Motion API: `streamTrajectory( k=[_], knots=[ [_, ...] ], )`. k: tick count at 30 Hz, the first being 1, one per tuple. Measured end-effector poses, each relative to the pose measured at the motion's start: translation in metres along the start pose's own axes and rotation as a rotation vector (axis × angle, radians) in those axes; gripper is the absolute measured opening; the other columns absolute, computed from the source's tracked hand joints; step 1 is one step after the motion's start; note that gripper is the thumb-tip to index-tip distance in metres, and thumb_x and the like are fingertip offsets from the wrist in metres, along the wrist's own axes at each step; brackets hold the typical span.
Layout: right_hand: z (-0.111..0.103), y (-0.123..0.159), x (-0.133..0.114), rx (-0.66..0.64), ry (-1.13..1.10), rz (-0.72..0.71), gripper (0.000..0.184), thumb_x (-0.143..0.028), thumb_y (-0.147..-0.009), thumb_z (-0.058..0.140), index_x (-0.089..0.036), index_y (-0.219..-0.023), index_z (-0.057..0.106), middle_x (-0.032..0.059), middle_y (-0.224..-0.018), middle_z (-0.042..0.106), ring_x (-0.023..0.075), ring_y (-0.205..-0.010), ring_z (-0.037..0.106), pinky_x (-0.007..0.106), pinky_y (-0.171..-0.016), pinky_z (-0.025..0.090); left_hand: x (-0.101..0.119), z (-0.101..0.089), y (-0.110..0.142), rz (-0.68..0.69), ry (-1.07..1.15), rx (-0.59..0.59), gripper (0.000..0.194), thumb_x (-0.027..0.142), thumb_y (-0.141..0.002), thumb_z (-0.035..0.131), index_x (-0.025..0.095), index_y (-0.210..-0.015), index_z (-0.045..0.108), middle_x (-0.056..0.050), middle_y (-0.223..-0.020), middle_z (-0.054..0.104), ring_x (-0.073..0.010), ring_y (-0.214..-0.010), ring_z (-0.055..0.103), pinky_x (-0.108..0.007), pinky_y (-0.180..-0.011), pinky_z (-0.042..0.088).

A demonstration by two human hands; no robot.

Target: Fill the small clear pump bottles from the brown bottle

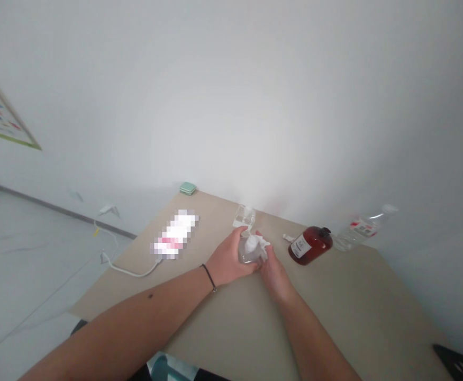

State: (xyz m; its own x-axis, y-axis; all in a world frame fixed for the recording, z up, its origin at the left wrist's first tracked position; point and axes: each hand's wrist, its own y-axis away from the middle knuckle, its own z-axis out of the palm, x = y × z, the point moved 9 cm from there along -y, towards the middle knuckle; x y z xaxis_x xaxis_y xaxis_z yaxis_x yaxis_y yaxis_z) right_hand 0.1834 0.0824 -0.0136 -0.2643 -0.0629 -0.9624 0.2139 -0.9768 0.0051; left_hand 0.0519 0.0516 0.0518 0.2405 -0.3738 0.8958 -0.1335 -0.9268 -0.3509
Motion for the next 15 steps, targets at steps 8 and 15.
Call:
streamTrajectory(
  k=[8, 15],
  knots=[
    [0.032, 0.016, -0.012, -0.1, -0.12, 0.036, 0.066, -0.079, -0.076, 0.061, -0.03, -0.118, 0.072, 0.0025, -0.143, 0.062, 0.0277, -0.143, 0.045, 0.048, -0.124, 0.024, -0.001, -0.015, 0.0, 0.024, 0.251, 0.09, 0.09, 0.018, -0.071, 0.078, 0.023, -0.142, 0.024, -0.01, -0.12, 0.065, -0.0271, -0.115, 0.063, -0.045, -0.103, 0.048],
    [0.025, 0.019, -0.025, -0.061, -0.141, -0.013, 0.069, -0.08, -0.078, 0.057, -0.035, -0.129, 0.065, 0.0012, -0.146, 0.059, 0.0272, -0.141, 0.047, 0.049, -0.122, 0.029, 0.014, -0.004, 0.001, 0.1, 0.193, -0.06, 0.091, 0.018, -0.062, 0.083, 0.022, -0.136, 0.03, -0.013, -0.126, 0.06, -0.0313, -0.115, 0.061, -0.047, -0.102, 0.048]
  ],
)
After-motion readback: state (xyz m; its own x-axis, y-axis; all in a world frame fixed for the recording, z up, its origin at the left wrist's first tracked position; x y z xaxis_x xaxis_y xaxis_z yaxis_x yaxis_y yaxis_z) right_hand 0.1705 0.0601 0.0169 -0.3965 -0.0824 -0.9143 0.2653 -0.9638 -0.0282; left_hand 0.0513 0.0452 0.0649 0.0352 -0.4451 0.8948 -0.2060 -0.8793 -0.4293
